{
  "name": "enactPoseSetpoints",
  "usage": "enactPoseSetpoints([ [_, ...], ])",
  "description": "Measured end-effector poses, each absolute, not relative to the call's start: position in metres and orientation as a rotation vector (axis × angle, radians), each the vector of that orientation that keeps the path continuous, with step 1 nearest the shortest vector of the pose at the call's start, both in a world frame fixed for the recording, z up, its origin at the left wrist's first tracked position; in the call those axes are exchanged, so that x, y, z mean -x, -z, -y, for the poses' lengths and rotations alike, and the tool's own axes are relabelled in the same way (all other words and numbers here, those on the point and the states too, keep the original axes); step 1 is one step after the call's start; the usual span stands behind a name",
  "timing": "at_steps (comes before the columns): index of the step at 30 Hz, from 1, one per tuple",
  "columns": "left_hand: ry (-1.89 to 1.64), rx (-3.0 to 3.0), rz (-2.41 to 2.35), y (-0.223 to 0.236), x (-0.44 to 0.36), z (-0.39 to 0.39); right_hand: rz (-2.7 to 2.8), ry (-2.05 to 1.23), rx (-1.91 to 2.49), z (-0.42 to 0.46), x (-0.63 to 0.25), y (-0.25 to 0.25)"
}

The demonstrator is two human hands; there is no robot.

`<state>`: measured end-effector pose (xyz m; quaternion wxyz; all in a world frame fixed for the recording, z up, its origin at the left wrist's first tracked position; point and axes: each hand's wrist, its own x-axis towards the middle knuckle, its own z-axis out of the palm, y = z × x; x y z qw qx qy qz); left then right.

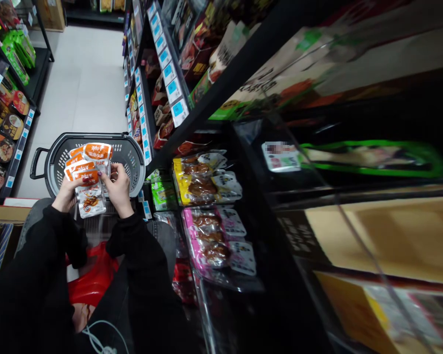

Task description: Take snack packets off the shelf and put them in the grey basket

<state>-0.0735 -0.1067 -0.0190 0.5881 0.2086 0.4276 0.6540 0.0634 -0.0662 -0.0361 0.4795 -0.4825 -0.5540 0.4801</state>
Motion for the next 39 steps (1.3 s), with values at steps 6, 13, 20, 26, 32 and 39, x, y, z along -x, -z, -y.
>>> enactPoseSetpoints([
  [6, -1.607, -0.523, -1.009, 0.023, 0.076, 0.105, 1.420, -1.264, 1.118, 0.070, -0.062, 0.033],
  [13, -1.636, -0.411, -0.940, 0.019, 0.075, 0.104, 1.463, -1.255, 1.127, 0.073, -0.060, 0.033],
  [20, -1.689, -0.386, -0.932, 0.025, 0.077, 0.102, 1.319, -1.476, 1.033, 0.071, -0.063, 0.032],
  [26, -1.790, -0.361, -0.985, 0.021, 0.078, 0.099, 1.216, -1.336, 1.160, 0.065, -0.063, 0.039],
  [32, -1.854, -0.345, -1.023, 0.025, 0.093, 0.095, 0.823, -1.610, 0.851, 0.058, -0.082, 0.029],
  [39, -1.851, -0.389, -1.031, 0.029, 0.094, 0.095, 0.533, -2.051, 0.222, 0.070, -0.096, 0.025],
])
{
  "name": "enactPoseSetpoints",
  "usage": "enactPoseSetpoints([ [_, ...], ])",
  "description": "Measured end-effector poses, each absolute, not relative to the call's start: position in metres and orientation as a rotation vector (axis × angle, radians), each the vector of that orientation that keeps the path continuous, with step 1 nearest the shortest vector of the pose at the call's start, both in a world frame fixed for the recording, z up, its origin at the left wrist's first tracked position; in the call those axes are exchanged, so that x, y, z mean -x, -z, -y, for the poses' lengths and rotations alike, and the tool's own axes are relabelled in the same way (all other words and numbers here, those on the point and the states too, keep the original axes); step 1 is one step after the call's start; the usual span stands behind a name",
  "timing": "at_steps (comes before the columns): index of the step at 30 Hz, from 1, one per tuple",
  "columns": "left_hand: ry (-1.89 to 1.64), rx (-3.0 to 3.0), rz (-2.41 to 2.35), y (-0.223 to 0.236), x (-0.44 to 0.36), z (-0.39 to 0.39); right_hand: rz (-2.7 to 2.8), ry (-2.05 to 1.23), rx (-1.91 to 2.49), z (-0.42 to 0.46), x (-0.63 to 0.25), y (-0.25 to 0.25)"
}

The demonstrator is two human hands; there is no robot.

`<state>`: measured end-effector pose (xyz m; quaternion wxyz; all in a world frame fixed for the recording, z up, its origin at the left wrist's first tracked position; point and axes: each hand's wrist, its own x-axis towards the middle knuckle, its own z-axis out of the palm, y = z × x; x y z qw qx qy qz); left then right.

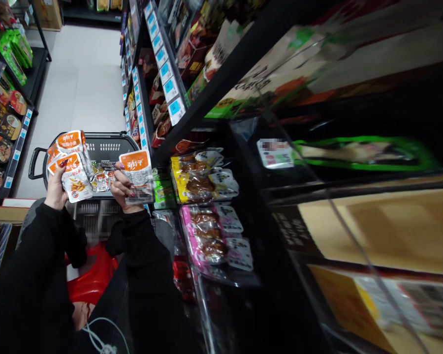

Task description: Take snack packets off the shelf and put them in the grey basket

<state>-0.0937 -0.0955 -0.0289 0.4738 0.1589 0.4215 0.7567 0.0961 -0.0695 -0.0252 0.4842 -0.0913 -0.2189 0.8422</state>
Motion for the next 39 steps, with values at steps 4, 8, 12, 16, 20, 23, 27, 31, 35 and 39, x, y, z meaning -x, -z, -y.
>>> enactPoseSetpoints([
  [4, -1.836, -0.397, -1.029, 0.028, 0.092, 0.096, 0.679, -2.031, 0.267, 0.068, -0.098, 0.019],
  [8, -1.835, -0.376, -1.028, 0.027, 0.094, 0.096, 1.133, -1.515, 0.943, 0.057, -0.107, 0.016],
  [12, -1.850, -0.373, -1.022, 0.028, 0.097, 0.095, 1.585, -0.924, 1.618, 0.044, -0.126, 0.028],
  [16, -1.859, -0.375, -1.020, 0.027, 0.097, 0.095, 1.824, -0.911, 1.868, 0.034, -0.125, 0.047],
  [20, -1.849, -0.376, -1.012, 0.023, 0.094, 0.096, 1.817, -0.885, 1.848, 0.019, -0.101, 0.061],
  [23, -1.822, -0.362, -1.031, 0.021, 0.093, 0.098, 1.625, -0.855, 1.801, 0.010, -0.088, 0.063],
  [27, -1.796, -0.373, -1.067, 0.024, 0.090, 0.098, 1.509, -1.158, 1.340, 0.026, -0.075, 0.046],
  [31, -1.784, -0.427, -1.055, 0.023, 0.084, 0.098, 1.534, -1.278, 1.134, 0.062, -0.054, 0.028],
  [35, -1.755, -0.453, -1.050, 0.019, 0.079, 0.100, 1.467, -1.183, 1.249, 0.080, -0.040, 0.028],
  [39, -1.762, -0.437, -1.029, 0.018, 0.078, 0.101, 1.412, -1.259, 1.205, 0.078, -0.041, 0.034],
])
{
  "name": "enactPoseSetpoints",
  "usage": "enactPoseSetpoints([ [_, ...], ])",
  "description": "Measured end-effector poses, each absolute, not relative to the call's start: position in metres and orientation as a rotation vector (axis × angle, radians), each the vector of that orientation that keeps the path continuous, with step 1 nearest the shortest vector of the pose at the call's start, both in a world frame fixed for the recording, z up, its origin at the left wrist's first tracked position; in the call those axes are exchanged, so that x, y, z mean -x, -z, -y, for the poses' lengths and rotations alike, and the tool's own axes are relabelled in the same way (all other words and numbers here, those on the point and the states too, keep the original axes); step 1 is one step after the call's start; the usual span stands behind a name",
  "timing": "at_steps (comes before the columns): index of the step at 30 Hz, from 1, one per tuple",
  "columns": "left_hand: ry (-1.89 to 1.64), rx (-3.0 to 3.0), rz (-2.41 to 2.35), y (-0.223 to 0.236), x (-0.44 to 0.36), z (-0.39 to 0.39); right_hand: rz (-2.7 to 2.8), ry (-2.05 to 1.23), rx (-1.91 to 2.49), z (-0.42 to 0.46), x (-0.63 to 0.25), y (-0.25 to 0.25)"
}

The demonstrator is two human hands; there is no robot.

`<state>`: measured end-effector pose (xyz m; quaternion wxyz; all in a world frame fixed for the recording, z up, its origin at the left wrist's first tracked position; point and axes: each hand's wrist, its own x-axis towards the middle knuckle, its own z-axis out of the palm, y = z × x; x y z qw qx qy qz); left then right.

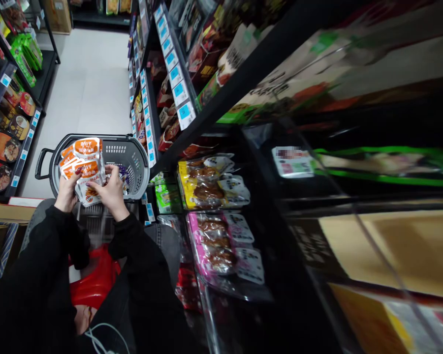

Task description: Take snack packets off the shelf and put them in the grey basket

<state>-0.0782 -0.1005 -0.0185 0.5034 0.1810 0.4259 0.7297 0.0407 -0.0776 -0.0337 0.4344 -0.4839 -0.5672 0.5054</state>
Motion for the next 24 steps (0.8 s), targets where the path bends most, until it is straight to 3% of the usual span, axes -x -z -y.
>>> enactPoseSetpoints([
  [17, -1.850, -0.425, -1.056, 0.019, 0.092, 0.096, 1.250, -1.230, 1.075, 0.061, -0.077, 0.022],
  [24, -1.859, -0.429, -1.049, 0.021, 0.093, 0.096, 0.803, -1.960, 0.736, 0.066, -0.089, 0.011],
])
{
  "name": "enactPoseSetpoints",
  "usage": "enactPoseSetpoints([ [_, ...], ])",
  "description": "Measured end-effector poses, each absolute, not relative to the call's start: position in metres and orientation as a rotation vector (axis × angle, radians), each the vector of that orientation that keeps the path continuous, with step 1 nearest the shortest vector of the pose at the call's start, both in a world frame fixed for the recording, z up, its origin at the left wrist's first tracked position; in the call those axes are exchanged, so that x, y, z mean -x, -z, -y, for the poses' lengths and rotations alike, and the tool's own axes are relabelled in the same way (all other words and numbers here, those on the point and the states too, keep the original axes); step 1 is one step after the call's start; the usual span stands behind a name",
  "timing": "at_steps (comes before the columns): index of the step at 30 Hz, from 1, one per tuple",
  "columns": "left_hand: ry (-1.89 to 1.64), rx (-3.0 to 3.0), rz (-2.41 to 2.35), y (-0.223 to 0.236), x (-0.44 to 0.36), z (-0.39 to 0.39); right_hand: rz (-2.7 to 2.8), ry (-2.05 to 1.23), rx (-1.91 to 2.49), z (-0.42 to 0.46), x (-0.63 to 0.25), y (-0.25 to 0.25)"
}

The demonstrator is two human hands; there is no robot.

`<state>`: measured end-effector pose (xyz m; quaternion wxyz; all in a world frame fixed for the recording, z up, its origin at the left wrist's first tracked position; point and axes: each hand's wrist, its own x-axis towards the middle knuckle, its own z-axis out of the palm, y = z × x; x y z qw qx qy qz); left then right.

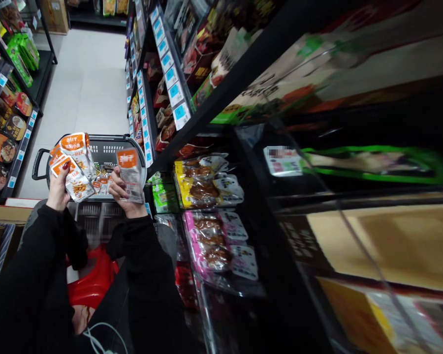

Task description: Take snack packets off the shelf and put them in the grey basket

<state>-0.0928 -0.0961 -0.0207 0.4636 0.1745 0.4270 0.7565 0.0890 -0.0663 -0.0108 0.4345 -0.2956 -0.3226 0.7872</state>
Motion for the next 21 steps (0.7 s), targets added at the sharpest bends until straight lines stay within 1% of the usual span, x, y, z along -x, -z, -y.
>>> enactPoseSetpoints([
  [2, -1.847, -0.439, -1.055, 0.021, 0.093, 0.097, 0.677, -2.030, 0.642, 0.067, -0.093, 0.013],
  [4, -1.841, -0.448, -1.055, 0.021, 0.092, 0.097, 0.611, -2.029, 0.597, 0.067, -0.096, 0.014],
  [8, -1.840, -0.449, -1.064, 0.020, 0.092, 0.097, 0.709, -1.941, 0.668, 0.067, -0.095, 0.010],
  [10, -1.847, -0.455, -1.068, 0.020, 0.092, 0.097, 0.830, -1.800, 0.757, 0.065, -0.093, 0.007],
  [13, -1.866, -0.462, -1.058, 0.019, 0.092, 0.096, 1.041, -1.461, 0.901, 0.058, -0.096, 0.010],
  [15, -1.875, -0.461, -1.052, 0.019, 0.092, 0.096, 1.174, -1.293, 1.001, 0.051, -0.102, 0.016],
  [18, -1.872, -0.459, -1.064, 0.019, 0.093, 0.096, 1.370, -1.181, 1.242, 0.043, -0.118, 0.030],
  [21, -1.869, -0.453, -1.062, 0.019, 0.093, 0.095, 1.589, -1.150, 1.583, 0.037, -0.128, 0.048],
])
